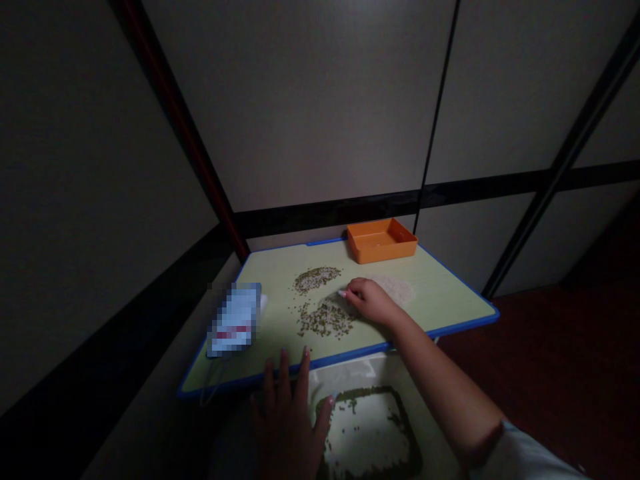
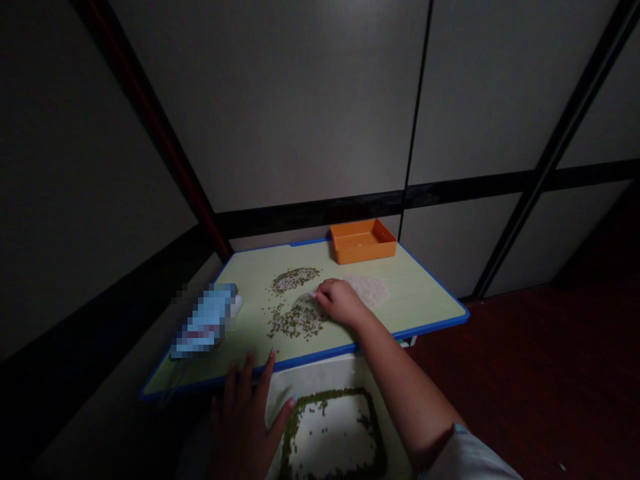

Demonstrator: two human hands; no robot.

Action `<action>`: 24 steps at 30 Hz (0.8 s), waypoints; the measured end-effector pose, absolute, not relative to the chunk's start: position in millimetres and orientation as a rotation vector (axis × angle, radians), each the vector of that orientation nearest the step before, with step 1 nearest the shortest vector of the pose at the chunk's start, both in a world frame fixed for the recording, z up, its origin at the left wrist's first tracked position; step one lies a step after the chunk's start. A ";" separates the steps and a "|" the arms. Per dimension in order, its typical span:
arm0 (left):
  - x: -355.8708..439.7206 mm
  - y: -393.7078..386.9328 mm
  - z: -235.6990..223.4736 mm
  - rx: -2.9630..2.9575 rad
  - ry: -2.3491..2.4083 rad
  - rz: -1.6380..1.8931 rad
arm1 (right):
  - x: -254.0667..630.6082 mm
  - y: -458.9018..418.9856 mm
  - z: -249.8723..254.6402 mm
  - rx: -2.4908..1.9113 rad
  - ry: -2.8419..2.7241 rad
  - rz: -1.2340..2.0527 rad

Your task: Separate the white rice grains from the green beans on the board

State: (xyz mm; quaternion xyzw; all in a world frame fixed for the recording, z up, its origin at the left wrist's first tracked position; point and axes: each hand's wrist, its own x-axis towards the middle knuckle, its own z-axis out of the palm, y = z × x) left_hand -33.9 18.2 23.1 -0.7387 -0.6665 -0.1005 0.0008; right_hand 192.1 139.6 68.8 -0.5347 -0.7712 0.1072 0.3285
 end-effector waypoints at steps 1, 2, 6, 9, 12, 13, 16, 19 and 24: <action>-33.9 18.3 23.0 -2.318 -2.092 -0.316 | 192.3 139.6 69.0 -1.410 -2.013 0.279; -33.9 18.6 22.9 -2.317 -2.091 -0.314 | 192.5 139.6 69.1 -1.429 -2.013 0.275; -34.0 18.9 23.4 -2.323 -2.095 -0.304 | 192.4 139.5 69.5 -1.467 -2.021 0.265; -33.7 18.1 24.9 -2.327 -2.088 -0.318 | 192.1 139.6 69.6 -1.466 -2.004 0.288; -33.4 17.5 25.1 -2.320 -2.093 -0.331 | 192.4 140.3 68.8 -1.491 -2.009 0.275; -33.4 17.7 24.8 -2.320 -2.095 -0.332 | 192.6 140.6 68.3 -1.496 -2.009 0.268; -33.7 18.7 23.2 -2.324 -2.094 -0.318 | 193.2 141.6 67.1 -1.518 -2.005 0.258; -33.7 19.6 22.7 -2.321 -2.084 -0.305 | 194.0 142.4 66.8 -1.561 -2.001 0.235; -33.0 19.0 24.4 -2.320 -2.087 -0.303 | 196.2 143.7 66.7 -1.697 -1.909 0.186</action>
